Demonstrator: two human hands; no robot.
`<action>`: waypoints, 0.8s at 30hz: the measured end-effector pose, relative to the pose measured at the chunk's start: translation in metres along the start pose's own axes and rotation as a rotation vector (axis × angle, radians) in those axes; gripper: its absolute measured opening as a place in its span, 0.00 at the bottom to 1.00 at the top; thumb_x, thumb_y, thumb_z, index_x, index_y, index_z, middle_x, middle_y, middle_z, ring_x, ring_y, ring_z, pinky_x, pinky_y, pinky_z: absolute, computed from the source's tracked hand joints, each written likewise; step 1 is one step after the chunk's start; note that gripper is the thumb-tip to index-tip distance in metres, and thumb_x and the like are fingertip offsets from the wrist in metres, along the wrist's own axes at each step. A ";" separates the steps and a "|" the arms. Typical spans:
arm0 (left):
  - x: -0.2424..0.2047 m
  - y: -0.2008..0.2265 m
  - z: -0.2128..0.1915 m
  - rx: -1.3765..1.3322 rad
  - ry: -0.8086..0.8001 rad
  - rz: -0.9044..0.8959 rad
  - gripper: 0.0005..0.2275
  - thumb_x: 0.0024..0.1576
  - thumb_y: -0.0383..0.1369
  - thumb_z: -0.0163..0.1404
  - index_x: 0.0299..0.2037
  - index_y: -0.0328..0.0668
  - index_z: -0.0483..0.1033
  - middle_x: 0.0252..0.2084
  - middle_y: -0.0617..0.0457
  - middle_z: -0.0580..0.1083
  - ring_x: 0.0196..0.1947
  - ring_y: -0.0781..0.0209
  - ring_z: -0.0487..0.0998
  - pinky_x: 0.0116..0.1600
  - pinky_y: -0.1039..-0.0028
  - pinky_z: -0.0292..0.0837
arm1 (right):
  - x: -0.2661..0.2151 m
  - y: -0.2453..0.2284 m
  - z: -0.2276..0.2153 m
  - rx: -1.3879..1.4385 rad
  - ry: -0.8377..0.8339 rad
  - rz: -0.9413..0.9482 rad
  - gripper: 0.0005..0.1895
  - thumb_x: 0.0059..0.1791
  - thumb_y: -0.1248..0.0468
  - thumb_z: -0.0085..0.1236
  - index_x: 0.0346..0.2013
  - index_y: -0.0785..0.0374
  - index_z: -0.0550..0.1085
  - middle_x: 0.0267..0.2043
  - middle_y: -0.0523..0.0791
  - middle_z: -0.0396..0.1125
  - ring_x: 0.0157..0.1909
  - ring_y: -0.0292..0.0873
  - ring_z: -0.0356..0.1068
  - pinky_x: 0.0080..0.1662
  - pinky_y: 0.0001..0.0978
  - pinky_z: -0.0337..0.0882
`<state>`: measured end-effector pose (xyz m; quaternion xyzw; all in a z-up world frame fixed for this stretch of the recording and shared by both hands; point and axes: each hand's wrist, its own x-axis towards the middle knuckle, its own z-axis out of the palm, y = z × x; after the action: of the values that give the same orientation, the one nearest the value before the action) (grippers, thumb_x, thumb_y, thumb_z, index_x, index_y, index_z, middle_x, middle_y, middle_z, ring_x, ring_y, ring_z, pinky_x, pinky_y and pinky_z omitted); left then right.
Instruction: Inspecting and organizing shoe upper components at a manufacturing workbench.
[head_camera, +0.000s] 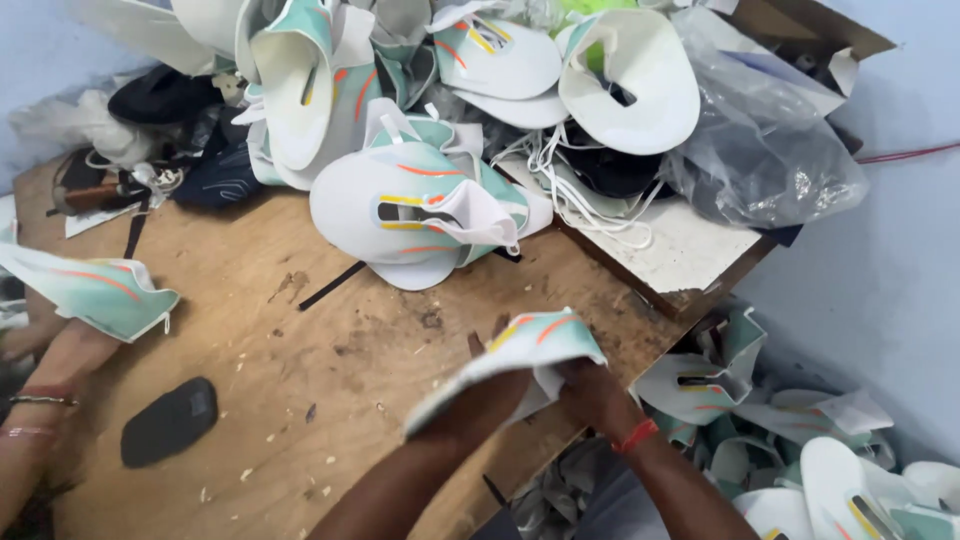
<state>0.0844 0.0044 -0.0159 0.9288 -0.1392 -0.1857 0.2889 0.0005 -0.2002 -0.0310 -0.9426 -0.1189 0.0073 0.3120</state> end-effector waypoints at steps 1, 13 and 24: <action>0.003 0.001 -0.002 0.006 0.005 0.012 0.20 0.71 0.45 0.32 0.67 0.51 0.67 0.66 0.43 0.71 0.66 0.42 0.70 0.70 0.51 0.64 | 0.002 0.009 0.006 0.047 0.042 -0.001 0.32 0.45 0.62 0.58 0.64 0.65 0.66 0.62 0.59 0.65 0.60 0.61 0.66 0.57 0.49 0.67; -0.010 -0.005 0.010 0.022 0.020 0.092 0.20 0.70 0.44 0.34 0.68 0.50 0.66 0.67 0.41 0.68 0.67 0.38 0.67 0.70 0.48 0.60 | -0.010 0.002 -0.004 0.145 0.227 -0.088 0.19 0.50 0.66 0.53 0.56 0.63 0.73 0.55 0.55 0.71 0.59 0.60 0.69 0.58 0.48 0.68; -0.041 -0.081 0.046 0.038 0.007 0.186 0.20 0.69 0.43 0.35 0.69 0.49 0.65 0.68 0.39 0.66 0.68 0.34 0.64 0.70 0.46 0.57 | -0.005 -0.022 -0.034 0.099 0.134 0.020 0.20 0.51 0.62 0.51 0.58 0.57 0.72 0.56 0.55 0.70 0.57 0.62 0.68 0.53 0.49 0.69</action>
<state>0.0411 0.0615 -0.0878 0.9178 -0.2270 -0.1523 0.2879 -0.0065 -0.2043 0.0091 -0.9256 -0.0876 -0.0468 0.3654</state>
